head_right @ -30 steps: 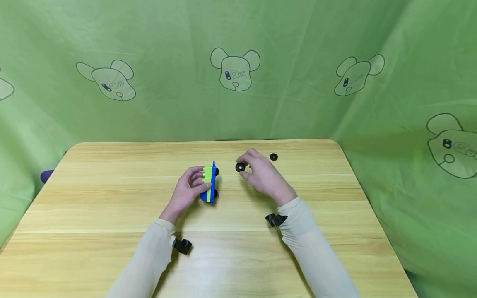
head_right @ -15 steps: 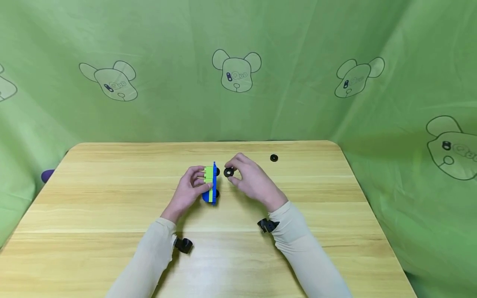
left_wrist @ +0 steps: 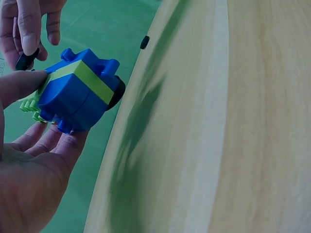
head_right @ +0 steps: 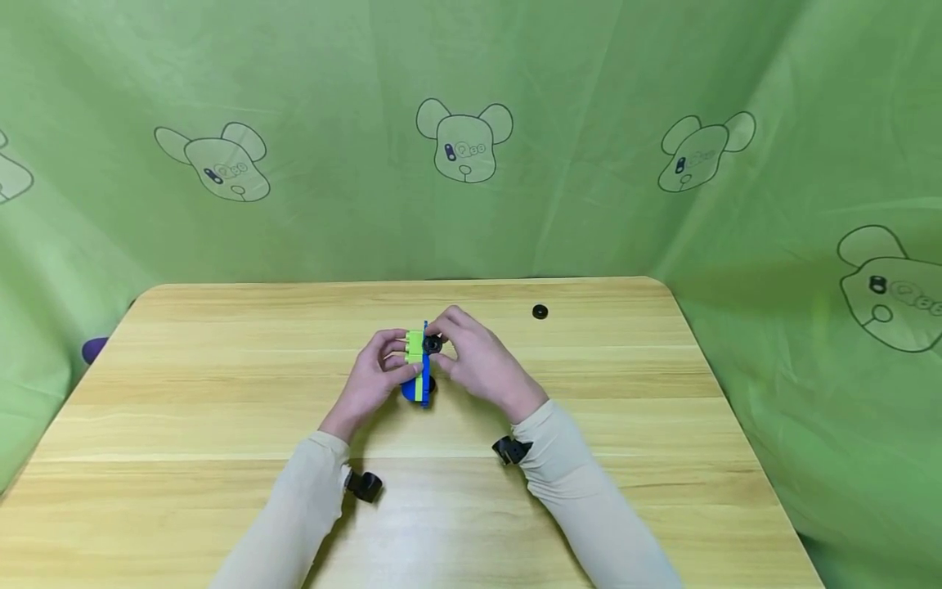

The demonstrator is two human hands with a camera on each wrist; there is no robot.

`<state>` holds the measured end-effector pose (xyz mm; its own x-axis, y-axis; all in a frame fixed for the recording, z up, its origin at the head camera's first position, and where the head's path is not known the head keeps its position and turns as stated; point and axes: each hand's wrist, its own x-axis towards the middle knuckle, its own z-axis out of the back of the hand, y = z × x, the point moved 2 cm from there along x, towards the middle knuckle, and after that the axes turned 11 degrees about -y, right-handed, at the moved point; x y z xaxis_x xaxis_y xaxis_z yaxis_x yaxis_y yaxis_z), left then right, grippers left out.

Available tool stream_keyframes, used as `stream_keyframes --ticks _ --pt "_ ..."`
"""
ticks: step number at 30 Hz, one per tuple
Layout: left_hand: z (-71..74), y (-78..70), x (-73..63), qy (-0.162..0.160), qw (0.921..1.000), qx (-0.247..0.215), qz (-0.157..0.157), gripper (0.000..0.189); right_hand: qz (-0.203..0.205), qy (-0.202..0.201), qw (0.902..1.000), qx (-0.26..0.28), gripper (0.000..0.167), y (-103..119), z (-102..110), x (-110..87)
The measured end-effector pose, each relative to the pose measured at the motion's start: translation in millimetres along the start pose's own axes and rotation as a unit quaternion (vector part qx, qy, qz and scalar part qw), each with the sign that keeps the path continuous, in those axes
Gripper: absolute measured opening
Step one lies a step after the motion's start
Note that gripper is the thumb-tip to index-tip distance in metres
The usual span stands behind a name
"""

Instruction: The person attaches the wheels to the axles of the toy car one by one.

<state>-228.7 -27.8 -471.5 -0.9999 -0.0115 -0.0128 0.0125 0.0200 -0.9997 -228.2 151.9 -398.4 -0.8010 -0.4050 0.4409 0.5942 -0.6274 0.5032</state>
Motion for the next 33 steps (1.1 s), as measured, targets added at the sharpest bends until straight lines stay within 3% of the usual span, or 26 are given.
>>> stream_keyframes --ticks 10,18,23,28,33 --pt "0.5 -0.8 -0.2 0.024 0.9997 0.004 -0.008 0.061 0.031 -0.003 0.9984 -0.047 0.032 4 -5 0.2" --pt "2.0 -2.4 -1.6 0.048 0.9983 -0.024 -0.023 0.055 0.034 -0.020 0.9987 -0.031 0.033 5 -6 -1.3" --pt "2.2 -1.4 -2.0 0.031 0.9990 -0.010 -0.032 0.047 0.025 -0.023 0.9994 -0.006 0.032 7 -9 -2.7" --pt "1.9 1.1 -0.2 0.012 0.9998 -0.001 -0.014 0.047 -0.007 -0.015 0.9990 0.042 0.028 6 -13 -4.2" --pt "3.0 -4.0 -1.1 0.013 0.9999 -0.007 -0.001 0.045 -0.059 -0.028 0.9929 0.100 0.020 2 -14 -5.7"
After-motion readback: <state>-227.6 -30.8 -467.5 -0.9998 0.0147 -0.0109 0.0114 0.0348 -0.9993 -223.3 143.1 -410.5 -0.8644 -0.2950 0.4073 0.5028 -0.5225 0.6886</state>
